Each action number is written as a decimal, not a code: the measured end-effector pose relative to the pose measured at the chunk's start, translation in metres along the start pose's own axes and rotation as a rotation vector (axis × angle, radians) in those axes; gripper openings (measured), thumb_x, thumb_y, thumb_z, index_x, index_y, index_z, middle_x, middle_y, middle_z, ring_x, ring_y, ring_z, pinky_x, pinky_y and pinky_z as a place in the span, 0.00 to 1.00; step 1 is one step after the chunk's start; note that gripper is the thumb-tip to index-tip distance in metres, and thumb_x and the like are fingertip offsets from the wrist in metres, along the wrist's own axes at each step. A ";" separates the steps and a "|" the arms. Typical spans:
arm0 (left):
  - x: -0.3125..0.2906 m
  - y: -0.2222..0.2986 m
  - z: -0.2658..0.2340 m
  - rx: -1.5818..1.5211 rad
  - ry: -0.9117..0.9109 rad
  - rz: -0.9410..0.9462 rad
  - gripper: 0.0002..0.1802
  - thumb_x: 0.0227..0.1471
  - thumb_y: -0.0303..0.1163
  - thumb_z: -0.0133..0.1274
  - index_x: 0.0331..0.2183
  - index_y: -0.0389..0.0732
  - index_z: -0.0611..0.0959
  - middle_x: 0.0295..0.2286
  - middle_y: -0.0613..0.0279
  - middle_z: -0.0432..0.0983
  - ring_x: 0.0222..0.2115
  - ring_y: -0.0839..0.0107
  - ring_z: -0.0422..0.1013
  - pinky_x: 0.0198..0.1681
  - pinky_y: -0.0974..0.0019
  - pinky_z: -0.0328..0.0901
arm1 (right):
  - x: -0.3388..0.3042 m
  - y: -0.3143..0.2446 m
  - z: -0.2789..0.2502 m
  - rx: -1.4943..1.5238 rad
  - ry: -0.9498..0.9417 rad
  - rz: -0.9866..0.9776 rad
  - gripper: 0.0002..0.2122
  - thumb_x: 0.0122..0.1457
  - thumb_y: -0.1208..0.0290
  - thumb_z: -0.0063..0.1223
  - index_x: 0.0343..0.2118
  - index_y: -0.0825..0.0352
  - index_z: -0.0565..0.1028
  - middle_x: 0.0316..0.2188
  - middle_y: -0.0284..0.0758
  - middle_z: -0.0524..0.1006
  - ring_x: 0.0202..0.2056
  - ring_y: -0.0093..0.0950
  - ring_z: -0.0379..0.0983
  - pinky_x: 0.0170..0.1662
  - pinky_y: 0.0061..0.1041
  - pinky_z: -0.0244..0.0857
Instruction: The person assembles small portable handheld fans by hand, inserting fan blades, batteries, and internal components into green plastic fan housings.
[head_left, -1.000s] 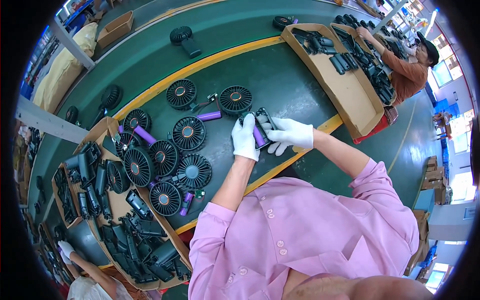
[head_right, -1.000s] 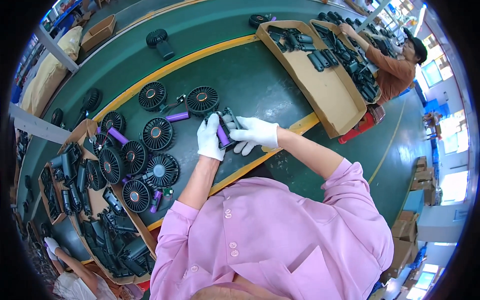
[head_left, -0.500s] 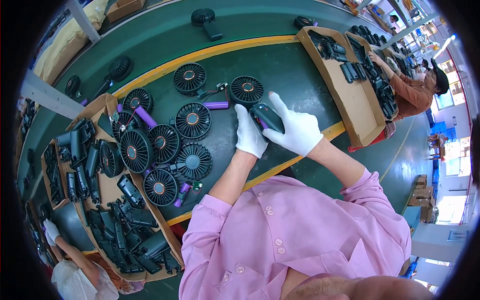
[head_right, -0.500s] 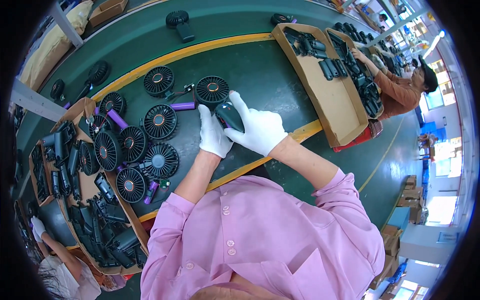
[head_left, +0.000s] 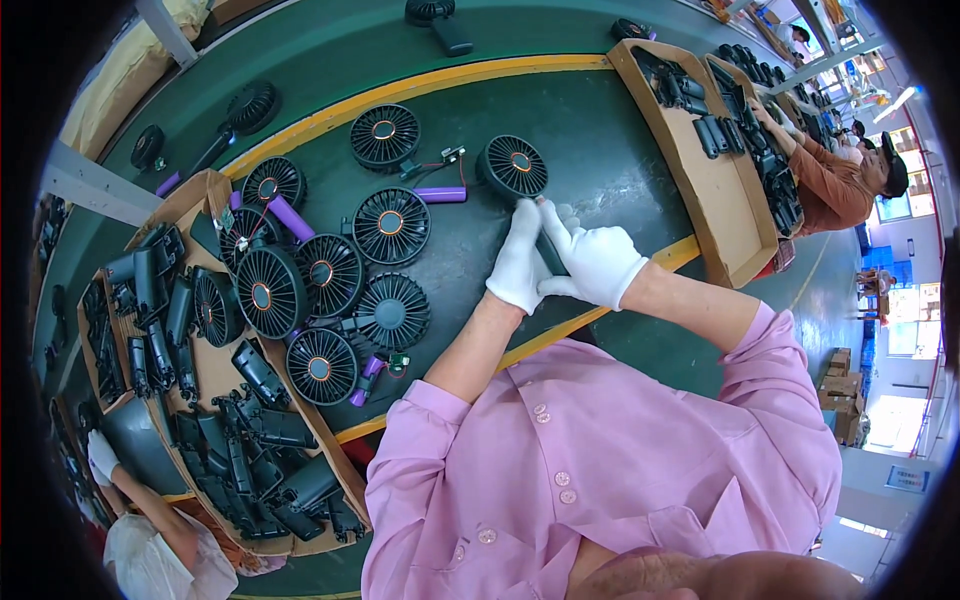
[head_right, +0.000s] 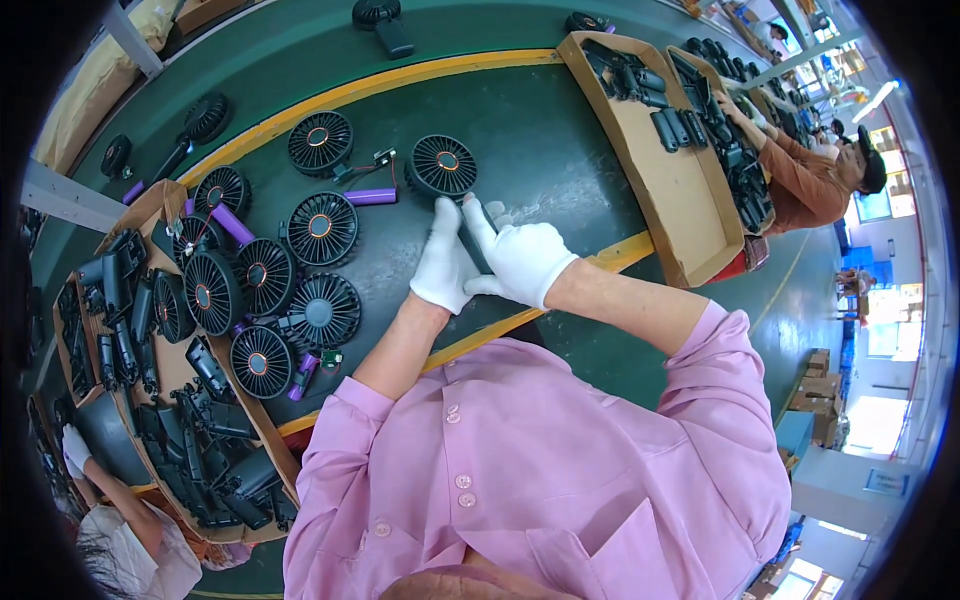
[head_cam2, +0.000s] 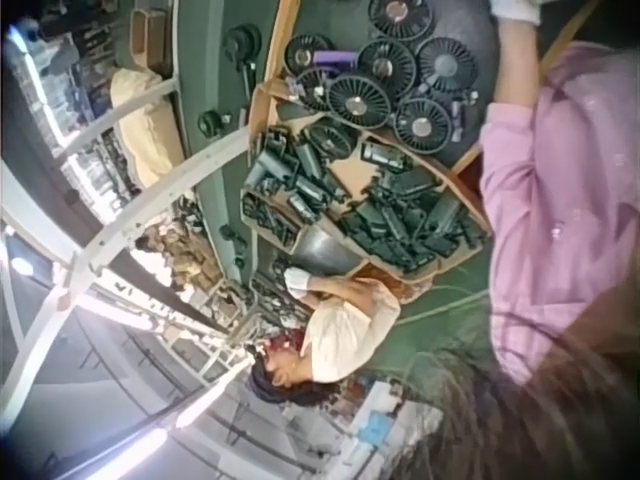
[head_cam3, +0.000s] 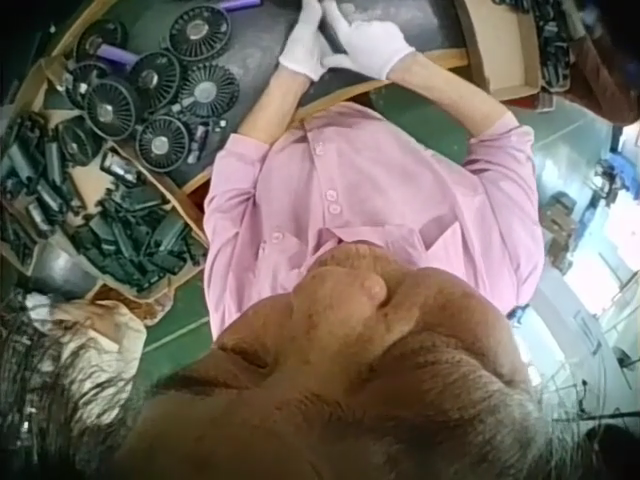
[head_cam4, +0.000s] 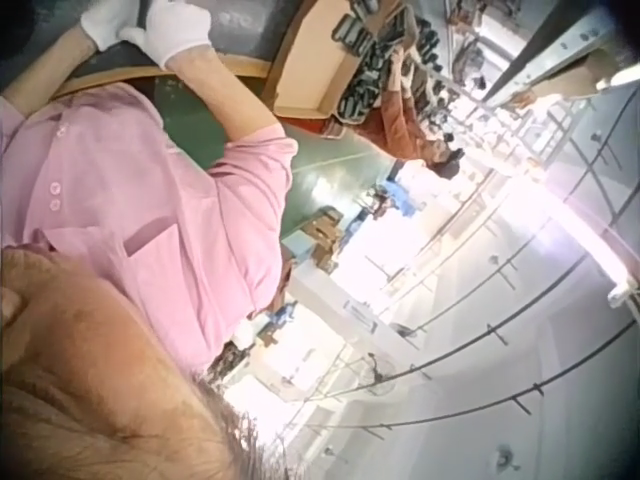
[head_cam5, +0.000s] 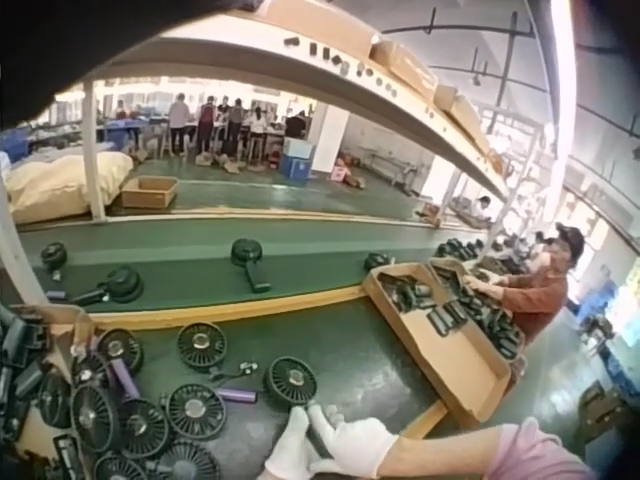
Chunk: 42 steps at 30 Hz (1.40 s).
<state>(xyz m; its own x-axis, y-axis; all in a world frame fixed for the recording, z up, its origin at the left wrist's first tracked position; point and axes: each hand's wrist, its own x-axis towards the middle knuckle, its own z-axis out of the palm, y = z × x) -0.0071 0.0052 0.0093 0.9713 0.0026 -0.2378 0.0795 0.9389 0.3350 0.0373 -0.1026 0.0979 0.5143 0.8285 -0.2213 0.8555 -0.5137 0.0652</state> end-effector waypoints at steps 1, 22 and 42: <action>0.001 -0.002 -0.001 0.146 0.000 0.085 0.30 0.55 0.59 0.47 0.48 0.45 0.67 0.43 0.56 0.70 0.45 0.63 0.68 0.52 0.56 0.62 | -0.001 0.000 0.005 0.002 0.005 -0.001 0.45 0.48 0.43 0.57 0.59 0.76 0.55 0.26 0.46 0.76 0.22 0.40 0.76 0.24 0.34 0.69; 0.003 -0.009 -0.011 1.054 0.035 0.376 0.38 0.56 0.62 0.40 0.53 0.40 0.64 0.40 0.49 0.74 0.40 0.54 0.72 0.44 0.57 0.65 | -0.020 0.032 -0.014 0.631 -0.166 0.080 0.39 0.54 0.55 0.51 0.64 0.62 0.46 0.28 0.55 0.76 0.30 0.52 0.74 0.37 0.41 0.67; 0.005 -0.016 -0.009 1.023 0.268 0.308 0.34 0.52 0.54 0.50 0.51 0.43 0.61 0.35 0.39 0.75 0.37 0.41 0.73 0.39 0.49 0.67 | -0.006 0.017 0.028 0.185 -0.075 -0.041 0.40 0.47 0.53 0.62 0.57 0.73 0.57 0.21 0.45 0.77 0.23 0.45 0.76 0.27 0.39 0.70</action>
<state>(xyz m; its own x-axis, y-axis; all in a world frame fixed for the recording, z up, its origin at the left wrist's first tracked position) -0.0050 -0.0071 -0.0052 0.9111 0.3786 -0.1627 0.1100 0.1571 0.9814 0.0470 -0.1222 0.0734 0.4672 0.8343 -0.2926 0.8468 -0.5174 -0.1233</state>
